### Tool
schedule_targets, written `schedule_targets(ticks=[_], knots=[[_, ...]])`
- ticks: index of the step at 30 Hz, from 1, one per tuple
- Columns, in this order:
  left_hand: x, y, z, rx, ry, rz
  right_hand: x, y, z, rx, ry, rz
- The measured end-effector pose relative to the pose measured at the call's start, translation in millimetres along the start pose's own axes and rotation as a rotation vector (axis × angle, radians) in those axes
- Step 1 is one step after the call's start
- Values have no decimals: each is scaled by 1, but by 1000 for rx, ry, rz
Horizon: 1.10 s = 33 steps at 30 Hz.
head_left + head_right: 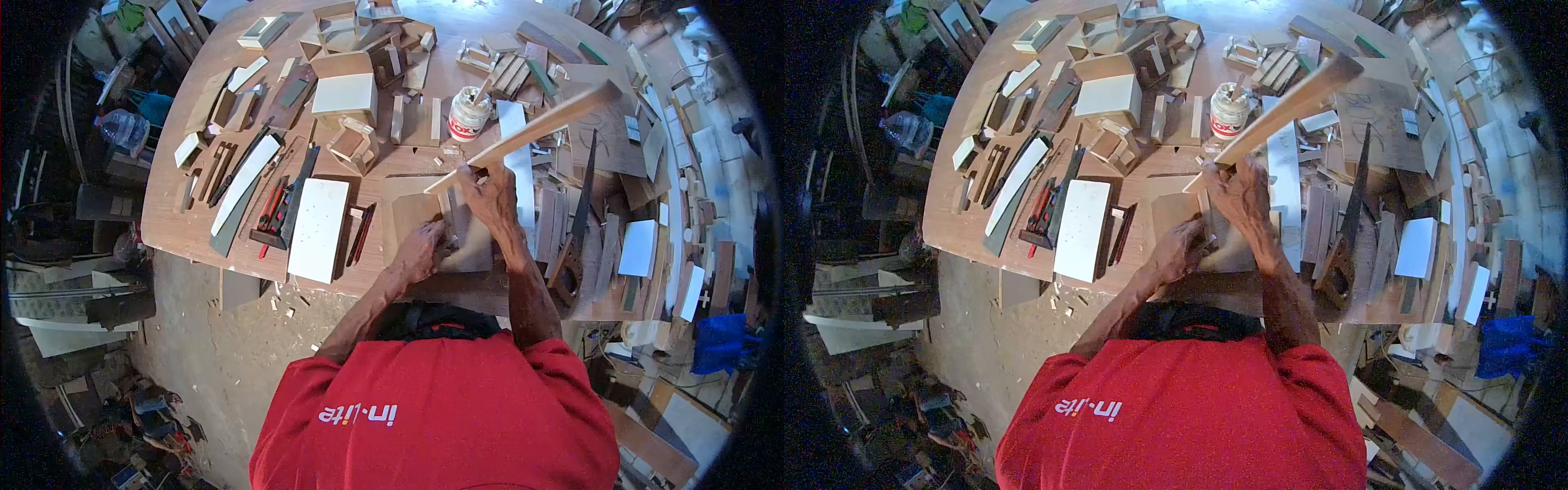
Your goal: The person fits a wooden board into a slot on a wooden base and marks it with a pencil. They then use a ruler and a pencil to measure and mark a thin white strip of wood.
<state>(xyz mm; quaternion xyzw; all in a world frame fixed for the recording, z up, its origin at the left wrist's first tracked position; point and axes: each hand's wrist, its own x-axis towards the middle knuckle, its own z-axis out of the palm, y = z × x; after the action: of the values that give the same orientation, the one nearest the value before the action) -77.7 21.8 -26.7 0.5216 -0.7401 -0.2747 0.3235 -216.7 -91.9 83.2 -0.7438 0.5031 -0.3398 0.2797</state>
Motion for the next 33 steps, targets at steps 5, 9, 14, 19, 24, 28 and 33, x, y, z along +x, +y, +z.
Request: schedule_targets(ticks=[5, 9, 14, 19, 24, 28, 33], knots=[[-6, 8, -29, 314, 130, -485, -11, 23, 4, 73, 152, 28], [-2, 1, -40, 436, 187, -648, -19, 40, 5, 162, 205, 50], [16, 10, -47, 511, 102, -672, -31, 53, 2, 364, 190, 360], [23, -10, -48, 289, 207, -775, -38, 51, -2, 622, 260, 448], [25, -32, -53, -314, 301, -692, -47, 61, -7, 787, 371, 492], [43, -17, -59, -37, 330, -372, -57, 75, -15, 926, 468, 587], [68, 2, -36, -295, 313, -349, -78, 85, -27, 947, 570, 622]])
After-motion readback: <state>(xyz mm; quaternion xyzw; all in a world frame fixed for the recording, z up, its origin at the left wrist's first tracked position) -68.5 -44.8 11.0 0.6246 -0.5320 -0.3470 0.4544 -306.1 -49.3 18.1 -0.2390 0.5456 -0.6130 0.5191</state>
